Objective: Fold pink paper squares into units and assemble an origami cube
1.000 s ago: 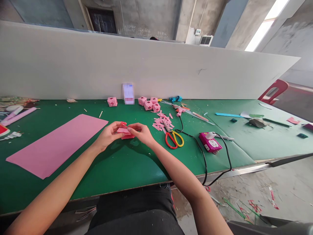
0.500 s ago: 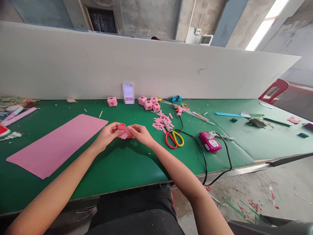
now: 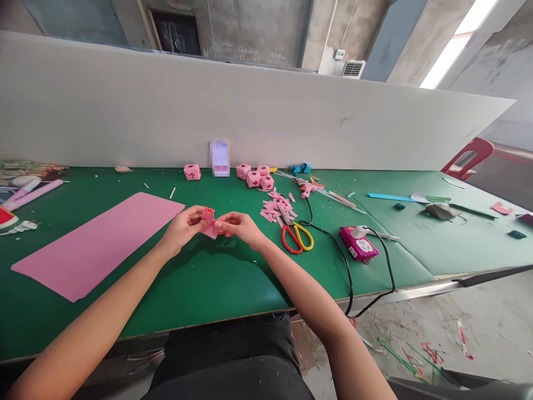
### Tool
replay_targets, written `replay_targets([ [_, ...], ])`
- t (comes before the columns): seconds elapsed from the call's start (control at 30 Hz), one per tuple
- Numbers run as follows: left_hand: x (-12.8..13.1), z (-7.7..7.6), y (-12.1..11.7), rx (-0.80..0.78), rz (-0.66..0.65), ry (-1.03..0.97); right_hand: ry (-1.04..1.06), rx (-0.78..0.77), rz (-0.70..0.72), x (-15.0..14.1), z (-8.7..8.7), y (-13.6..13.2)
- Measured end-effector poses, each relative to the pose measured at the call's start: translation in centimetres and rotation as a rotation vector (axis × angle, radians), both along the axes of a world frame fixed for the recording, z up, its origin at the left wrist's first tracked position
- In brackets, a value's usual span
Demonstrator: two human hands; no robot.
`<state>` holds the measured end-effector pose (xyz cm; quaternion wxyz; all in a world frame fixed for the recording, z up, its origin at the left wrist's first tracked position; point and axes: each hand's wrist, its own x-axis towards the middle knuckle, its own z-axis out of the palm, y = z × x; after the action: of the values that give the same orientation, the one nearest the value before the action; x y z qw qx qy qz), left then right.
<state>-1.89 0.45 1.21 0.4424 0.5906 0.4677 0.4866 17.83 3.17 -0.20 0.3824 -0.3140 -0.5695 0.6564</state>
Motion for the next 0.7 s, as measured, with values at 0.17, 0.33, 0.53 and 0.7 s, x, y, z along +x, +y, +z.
replay_targets([
  [0.17,0.12,-0.05,-0.03,0.027,0.019,0.027,-0.039,-0.009,0.013,0.05,-0.15,0.08],
  [0.33,0.43,0.29,-0.32,-0.011,0.020,-0.012,-0.023,-0.029,0.022,-0.01,-0.37,0.10],
  [0.53,0.47,0.86,-0.70,-0.069,0.006,-0.057,-0.017,-0.023,0.034,0.08,-0.44,0.18],
  [0.7,0.33,0.53,-0.49,-0.080,-0.004,-0.025,-0.076,0.028,0.035,0.15,-0.38,0.20],
])
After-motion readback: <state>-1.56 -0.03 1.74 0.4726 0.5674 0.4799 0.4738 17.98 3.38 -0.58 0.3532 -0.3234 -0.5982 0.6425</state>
